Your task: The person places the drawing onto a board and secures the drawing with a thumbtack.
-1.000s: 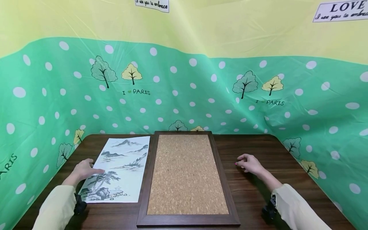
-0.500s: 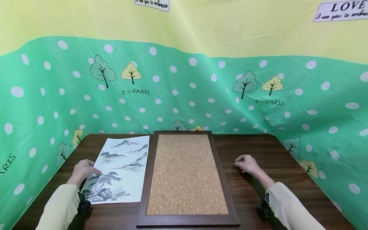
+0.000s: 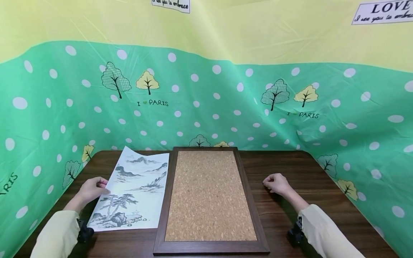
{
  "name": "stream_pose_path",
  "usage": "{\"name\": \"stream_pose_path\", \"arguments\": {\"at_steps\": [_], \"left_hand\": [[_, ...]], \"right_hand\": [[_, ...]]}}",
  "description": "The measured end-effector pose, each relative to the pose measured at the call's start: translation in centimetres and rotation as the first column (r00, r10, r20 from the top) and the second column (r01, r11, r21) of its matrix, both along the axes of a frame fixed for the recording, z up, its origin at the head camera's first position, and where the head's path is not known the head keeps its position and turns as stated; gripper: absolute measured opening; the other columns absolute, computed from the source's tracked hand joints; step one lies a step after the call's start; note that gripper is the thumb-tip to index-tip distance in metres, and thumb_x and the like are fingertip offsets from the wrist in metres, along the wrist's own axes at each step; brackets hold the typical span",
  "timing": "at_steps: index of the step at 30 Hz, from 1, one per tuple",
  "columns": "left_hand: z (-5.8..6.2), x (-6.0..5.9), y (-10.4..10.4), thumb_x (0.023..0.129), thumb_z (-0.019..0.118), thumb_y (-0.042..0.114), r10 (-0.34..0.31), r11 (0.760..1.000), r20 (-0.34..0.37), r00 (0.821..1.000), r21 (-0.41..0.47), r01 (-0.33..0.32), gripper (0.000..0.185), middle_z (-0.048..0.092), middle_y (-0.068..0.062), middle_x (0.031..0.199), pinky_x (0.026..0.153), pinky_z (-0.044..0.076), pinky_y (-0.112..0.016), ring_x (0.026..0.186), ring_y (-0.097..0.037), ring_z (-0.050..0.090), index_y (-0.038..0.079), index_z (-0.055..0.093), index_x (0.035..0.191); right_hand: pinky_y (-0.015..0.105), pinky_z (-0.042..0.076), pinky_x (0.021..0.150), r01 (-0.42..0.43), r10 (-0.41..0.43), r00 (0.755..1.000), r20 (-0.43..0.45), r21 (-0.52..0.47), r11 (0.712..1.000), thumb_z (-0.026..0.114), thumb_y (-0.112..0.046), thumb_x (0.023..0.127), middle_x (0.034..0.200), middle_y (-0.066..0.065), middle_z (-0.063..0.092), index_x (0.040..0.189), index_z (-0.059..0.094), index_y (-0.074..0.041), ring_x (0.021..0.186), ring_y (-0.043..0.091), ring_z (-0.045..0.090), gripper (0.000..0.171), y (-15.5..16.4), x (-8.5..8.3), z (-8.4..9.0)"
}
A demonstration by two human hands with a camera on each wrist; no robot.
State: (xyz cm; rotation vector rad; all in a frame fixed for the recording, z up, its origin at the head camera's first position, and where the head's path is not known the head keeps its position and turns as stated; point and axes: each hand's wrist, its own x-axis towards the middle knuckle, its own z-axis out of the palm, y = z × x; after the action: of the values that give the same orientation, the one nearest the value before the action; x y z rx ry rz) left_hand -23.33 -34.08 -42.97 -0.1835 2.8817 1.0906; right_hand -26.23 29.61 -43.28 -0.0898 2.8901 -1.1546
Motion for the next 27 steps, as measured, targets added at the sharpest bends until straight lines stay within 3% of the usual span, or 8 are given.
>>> {"name": "stream_pose_path", "arguments": {"at_steps": [8, 14, 19, 22, 27], "left_hand": [[0.1, 0.3, -0.8, 0.082, 0.058, 0.001, 0.011, 0.99, 0.082, 0.997, 0.141, -0.022, 0.037, 0.052, -0.017, 0.094, 0.063, 0.047, -0.033, 0.082, -0.026, 0.05, -0.012, 0.047, 0.115], [-1.2, -0.7, -2.8, 0.085, 0.057, 0.005, 0.01, 0.971, 0.082, 0.997, 0.239, -0.029, 0.043, 0.054, -0.018, 0.102, 0.063, 0.047, -0.031, 0.083, -0.023, 0.055, -0.009, 0.042, 0.123], [-2.2, -1.6, -4.2, 0.084, 0.062, 0.014, -0.004, 0.948, 0.042, 0.999, 0.319, -0.009, 0.05, 0.055, -0.014, 0.104, 0.066, 0.05, -0.032, 0.083, -0.02, 0.058, -0.005, 0.041, 0.126], [-1.3, -1.5, -4.3, 0.081, 0.067, 0.019, 0.002, 0.916, 0.051, 0.999, 0.4, -0.022, 0.051, 0.057, -0.003, 0.097, 0.068, 0.051, -0.031, 0.08, -0.014, 0.06, 0.001, 0.044, 0.123], [2.3, -0.1, -3.7, 0.08, 0.068, 0.014, -0.028, 0.839, 0.022, 0.999, 0.544, 0.011, 0.033, 0.056, 0.012, 0.089, 0.069, 0.051, -0.026, 0.078, -0.006, 0.06, 0.015, 0.052, 0.109]], "right_hand": [[0.031, 0.05, 0.051, -0.021, 0.021, 1.0, 0.01, -0.023, 1.0, 0.054, 0.005, 0.082, 0.075, 0.013, 0.065, 0.082, 0.064, 0.01, 0.057, 0.016, 0.057, 0.012, 0.2, 0.4, 0.1], [0.031, 0.051, 0.054, -0.028, 0.029, 0.999, 0.037, -0.034, 0.999, 0.053, 0.004, 0.083, 0.079, 0.013, 0.065, 0.086, 0.064, 0.01, 0.063, 0.017, 0.058, 0.013, 0.2, 0.6, 0.4], [0.032, 0.052, 0.056, -0.04, 0.041, 0.999, 0.032, -0.032, 0.999, 0.052, 0.005, 0.084, 0.082, 0.015, 0.065, 0.088, 0.064, 0.01, 0.066, 0.019, 0.058, 0.014, 0.2, 0.7, 0.7], [0.032, 0.052, 0.056, -0.043, 0.044, 0.999, 0.021, -0.032, 0.999, 0.052, 0.004, 0.084, 0.083, 0.015, 0.065, 0.089, 0.064, 0.01, 0.068, 0.021, 0.059, 0.014, 0.0, 0.8, 0.9], [0.033, 0.052, 0.056, -0.059, 0.059, 0.998, 0.008, -0.044, 0.997, 0.053, 0.004, 0.083, 0.084, 0.016, 0.065, 0.089, 0.064, 0.01, 0.074, 0.025, 0.061, 0.014, -0.3, 0.8, 1.1]]}}
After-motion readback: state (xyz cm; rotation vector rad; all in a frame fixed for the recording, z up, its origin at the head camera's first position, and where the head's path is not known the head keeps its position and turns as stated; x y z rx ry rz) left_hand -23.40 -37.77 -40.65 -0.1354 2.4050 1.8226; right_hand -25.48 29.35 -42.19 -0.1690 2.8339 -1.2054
